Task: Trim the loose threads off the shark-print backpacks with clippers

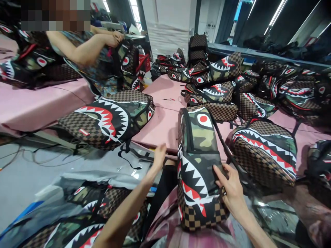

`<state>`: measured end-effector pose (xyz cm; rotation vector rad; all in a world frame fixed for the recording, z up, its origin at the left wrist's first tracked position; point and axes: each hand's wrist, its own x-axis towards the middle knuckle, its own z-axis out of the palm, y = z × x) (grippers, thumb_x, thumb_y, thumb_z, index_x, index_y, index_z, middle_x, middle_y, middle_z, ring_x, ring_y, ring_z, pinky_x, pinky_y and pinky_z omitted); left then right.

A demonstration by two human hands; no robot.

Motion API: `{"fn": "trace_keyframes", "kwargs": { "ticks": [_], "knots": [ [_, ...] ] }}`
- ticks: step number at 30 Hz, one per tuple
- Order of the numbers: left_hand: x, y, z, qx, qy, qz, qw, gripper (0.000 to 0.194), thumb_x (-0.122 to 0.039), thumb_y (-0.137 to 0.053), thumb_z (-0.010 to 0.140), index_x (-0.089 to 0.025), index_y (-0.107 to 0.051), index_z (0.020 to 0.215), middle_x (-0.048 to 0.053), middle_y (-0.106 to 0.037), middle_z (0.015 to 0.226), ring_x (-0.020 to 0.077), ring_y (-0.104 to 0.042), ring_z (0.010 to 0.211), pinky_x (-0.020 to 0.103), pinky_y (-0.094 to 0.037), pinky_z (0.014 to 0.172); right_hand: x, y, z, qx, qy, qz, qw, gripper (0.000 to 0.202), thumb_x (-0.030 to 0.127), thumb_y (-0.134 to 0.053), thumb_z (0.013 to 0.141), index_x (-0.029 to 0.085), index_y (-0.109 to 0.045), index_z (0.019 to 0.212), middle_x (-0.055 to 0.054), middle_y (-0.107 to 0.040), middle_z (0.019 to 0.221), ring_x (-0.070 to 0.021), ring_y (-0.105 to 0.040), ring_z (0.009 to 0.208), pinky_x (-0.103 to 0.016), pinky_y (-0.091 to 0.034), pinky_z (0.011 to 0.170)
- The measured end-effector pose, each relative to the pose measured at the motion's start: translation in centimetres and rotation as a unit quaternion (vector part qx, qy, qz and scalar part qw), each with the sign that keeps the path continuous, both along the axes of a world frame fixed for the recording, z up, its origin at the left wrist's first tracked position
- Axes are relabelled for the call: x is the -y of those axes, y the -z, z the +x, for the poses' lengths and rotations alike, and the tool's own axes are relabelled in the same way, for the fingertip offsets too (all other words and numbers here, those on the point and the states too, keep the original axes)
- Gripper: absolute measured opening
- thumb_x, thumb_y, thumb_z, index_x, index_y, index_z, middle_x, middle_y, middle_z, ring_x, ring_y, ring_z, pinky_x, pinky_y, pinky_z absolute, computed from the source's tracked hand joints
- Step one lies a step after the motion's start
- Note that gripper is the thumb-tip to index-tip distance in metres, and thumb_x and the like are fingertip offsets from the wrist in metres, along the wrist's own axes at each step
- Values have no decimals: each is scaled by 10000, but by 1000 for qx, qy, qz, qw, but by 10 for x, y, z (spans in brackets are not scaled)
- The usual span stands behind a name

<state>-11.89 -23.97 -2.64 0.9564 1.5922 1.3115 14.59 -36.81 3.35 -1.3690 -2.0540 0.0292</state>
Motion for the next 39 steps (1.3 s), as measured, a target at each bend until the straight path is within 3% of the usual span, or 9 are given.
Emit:
{"fn": "trace_keyframes", "kwargs": {
  "ticks": [2, 5, 8, 16, 22, 29, 33, 36, 39],
  "knots": [
    [-20, -35, 7, -123, 49, 159, 978, 317, -244, -524, 829, -155, -560, 1131, 99, -546, 1216, 231, -440, 1196, 436, -305, 1052, 8, 9, -2, 35, -3, 8, 999, 557, 83, -467, 844, 337, -406, 1335, -129, -435, 1209, -251, -475, 1067, -412, -475, 775],
    [-33, -89, 33, -342, 322, 395, 790, 329, -325, -562, 811, -227, -577, 1125, 65, -529, 1267, 268, -311, 1300, 530, -214, 1071, 10, 3, -2, 64, -74, -25, 995, 508, 67, -459, 841, 330, -471, 1275, -106, -463, 1198, -228, -491, 1059, -385, -475, 782],
    [-31, -122, 64, -447, 490, 396, 635, 267, -310, -532, 836, -257, -610, 1086, 45, -529, 1284, 294, -267, 1320, 617, -86, 1056, -4, -22, -9, 97, -125, -34, 987, 438, 86, -447, 855, 253, -476, 1258, -108, -504, 1205, -208, -513, 1039, -345, -475, 784],
    [-20, -139, 66, -525, 597, 331, 508, 535, -215, -679, 676, -256, -551, 1194, 57, -391, 1410, 336, -120, 1364, 590, -103, 1055, -45, -67, -57, 305, -163, -222, 912, 336, 64, -444, 766, 175, -587, 1049, -84, -619, 1014, -152, -615, 688, -226, -405, 530],
    [-2, -121, 68, -536, 518, 380, 548, 478, -208, -633, 714, -220, -532, 1181, 89, -436, 1360, 323, -152, 1357, 609, -85, 1050, -52, -64, -49, 306, -151, -272, 900, 207, 94, -535, 675, 145, -611, 860, -91, -652, 706, -217, -621, 606, -255, -354, 508],
    [10, -87, 73, -531, 424, 389, 622, 391, -83, -363, 854, -211, -503, 1196, 85, -448, 1348, 274, -144, 1377, 589, -83, 1065, -36, -44, -45, -7, -241, -324, 915, 193, 19, -454, 674, 175, -522, 765, 41, -569, 631, -97, -527, 557, -188, -350, 523],
    [9, -83, 55, -467, 429, 403, 660, 416, -89, -403, 840, -200, -477, 1234, 98, -405, 1386, 241, -176, 1374, 530, -143, 1085, -28, -39, -37, -41, -261, -284, 922, 285, 4, -445, 687, 171, -553, 892, 4, -595, 770, -111, -552, 659, -202, -394, 590],
    [36, -91, 38, -384, 405, 324, 764, 274, -224, -464, 846, -183, -580, 1092, 115, -549, 1232, 253, -400, 1253, 463, -310, 1019, -18, -37, -24, -19, -247, -253, 935, 461, -20, -406, 695, 190, -534, 1084, -48, -602, 985, -135, -577, 805, -222, -414, 638],
    [82, -94, 28, -213, 415, 25, 884, 408, -468, -405, 851, -138, -624, 753, 99, -657, 744, 221, -635, 762, 343, -492, 698, -7, -32, -16, -17, -216, -217, 952, 416, -20, -380, 729, 183, -539, 1056, -51, -591, 946, -127, -566, 767, -212, -399, 591]
  ]
}}
